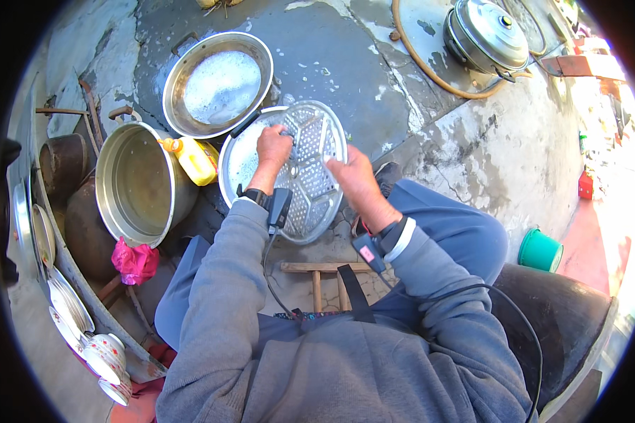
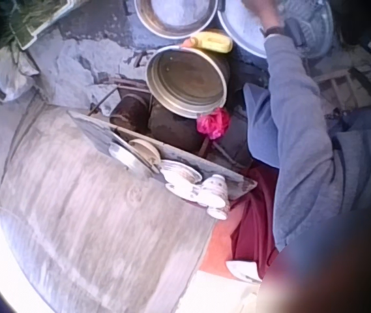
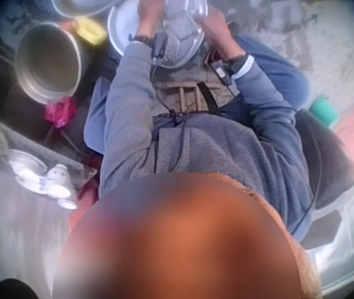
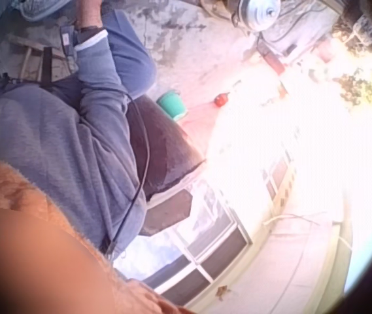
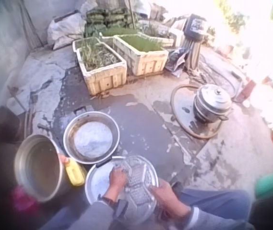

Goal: The person scrubs a round metal steamer tray with a steel wool pad, repeatedly flipping it to clean both sides. The tray is held over a basin of soapy water, and the person works methodically across the perforated surface.

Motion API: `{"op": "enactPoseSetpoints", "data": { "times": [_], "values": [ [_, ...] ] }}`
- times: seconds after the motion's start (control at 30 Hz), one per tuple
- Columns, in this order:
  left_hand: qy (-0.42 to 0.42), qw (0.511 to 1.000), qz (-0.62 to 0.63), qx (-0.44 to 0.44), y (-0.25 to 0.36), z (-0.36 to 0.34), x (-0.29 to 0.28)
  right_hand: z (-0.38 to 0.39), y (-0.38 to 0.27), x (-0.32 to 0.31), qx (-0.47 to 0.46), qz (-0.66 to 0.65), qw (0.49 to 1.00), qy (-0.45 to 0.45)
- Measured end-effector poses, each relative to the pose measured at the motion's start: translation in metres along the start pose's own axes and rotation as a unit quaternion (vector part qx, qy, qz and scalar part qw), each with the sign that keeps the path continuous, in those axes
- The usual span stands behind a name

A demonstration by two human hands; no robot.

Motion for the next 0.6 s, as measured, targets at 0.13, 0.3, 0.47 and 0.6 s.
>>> {"op": "enactPoseSetpoints", "data": {
  "times": [0.13,0.3,0.47,0.6],
  "values": [
    [-0.026,1.000,-0.015,0.000,-0.011,0.019,0.017,-0.045,-0.012,-0.008,0.062,0.040,0.997,-0.033],
    [-0.033,0.999,-0.024,0.021,-0.027,0.020,0.009,-0.079,-0.004,-0.009,0.150,0.096,0.980,-0.089],
    [-0.022,0.997,-0.066,-0.040,-0.066,0.007,-0.003,-0.125,0.004,-0.024,0.173,0.070,0.982,-0.038],
    [-0.008,0.995,-0.057,-0.086,-0.103,0.006,0.001,-0.136,0.024,-0.016,0.180,0.105,0.974,-0.086]
  ]
}}
Point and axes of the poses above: each hand's wrist, its own z-axis away from the middle knuckle, its own x-axis out of the palm, y = z × x, the point moved 10 cm from there along -z, towards the middle knuckle, and after that the axes turned 1 degree about x, right-handed, at the moved point
